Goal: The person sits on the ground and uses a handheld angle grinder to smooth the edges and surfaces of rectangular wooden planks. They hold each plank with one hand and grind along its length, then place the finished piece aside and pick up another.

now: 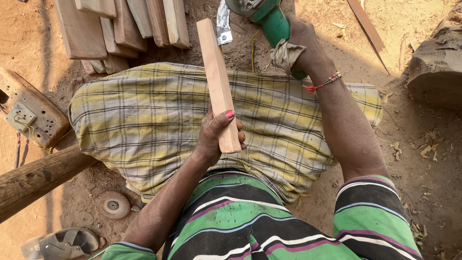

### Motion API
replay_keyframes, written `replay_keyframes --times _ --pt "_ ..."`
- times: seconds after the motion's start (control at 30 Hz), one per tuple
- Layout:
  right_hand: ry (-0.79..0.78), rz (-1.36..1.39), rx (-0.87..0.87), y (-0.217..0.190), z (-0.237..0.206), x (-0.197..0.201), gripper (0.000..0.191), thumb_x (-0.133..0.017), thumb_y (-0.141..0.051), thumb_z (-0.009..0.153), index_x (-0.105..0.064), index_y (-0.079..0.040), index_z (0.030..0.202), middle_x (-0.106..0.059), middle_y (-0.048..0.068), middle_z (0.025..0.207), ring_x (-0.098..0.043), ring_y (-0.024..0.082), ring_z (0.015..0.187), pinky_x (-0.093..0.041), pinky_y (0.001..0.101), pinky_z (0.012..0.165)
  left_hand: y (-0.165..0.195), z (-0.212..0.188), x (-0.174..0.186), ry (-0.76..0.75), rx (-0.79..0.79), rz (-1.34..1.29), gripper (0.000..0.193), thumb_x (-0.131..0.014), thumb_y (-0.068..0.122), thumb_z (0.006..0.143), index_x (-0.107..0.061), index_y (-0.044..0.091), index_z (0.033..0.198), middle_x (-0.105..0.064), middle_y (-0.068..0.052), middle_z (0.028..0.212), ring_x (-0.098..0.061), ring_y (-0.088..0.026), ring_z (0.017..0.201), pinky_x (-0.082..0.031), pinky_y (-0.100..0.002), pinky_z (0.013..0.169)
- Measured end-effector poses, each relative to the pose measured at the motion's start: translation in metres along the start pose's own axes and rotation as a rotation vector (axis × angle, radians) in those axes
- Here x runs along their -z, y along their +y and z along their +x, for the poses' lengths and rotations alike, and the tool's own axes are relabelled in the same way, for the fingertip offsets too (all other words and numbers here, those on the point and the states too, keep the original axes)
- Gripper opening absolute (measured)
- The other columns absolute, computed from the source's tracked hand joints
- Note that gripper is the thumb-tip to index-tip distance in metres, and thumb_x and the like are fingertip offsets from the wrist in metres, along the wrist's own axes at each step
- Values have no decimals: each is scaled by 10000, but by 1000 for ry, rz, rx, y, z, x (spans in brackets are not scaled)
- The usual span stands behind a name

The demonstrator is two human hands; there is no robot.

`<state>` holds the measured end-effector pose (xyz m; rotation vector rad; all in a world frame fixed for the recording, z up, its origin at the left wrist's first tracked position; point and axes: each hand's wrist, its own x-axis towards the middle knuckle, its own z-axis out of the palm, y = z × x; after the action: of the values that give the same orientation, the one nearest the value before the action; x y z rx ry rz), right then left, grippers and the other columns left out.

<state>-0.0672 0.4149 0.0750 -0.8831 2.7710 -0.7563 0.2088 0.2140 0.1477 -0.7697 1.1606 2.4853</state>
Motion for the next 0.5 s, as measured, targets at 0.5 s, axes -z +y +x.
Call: replay_keyframes --times 0.5 --pt "69 -59 -107 0 0 -4 656 -894 -161 838 -523 40 1340 -724 269 952 -768 383 836 -676 413 666 -7 -7 -8 17 -8 61 801 -708 486 844 -340 3 1366 -596 -140 951 -717 -202 757 -697 -407 626"
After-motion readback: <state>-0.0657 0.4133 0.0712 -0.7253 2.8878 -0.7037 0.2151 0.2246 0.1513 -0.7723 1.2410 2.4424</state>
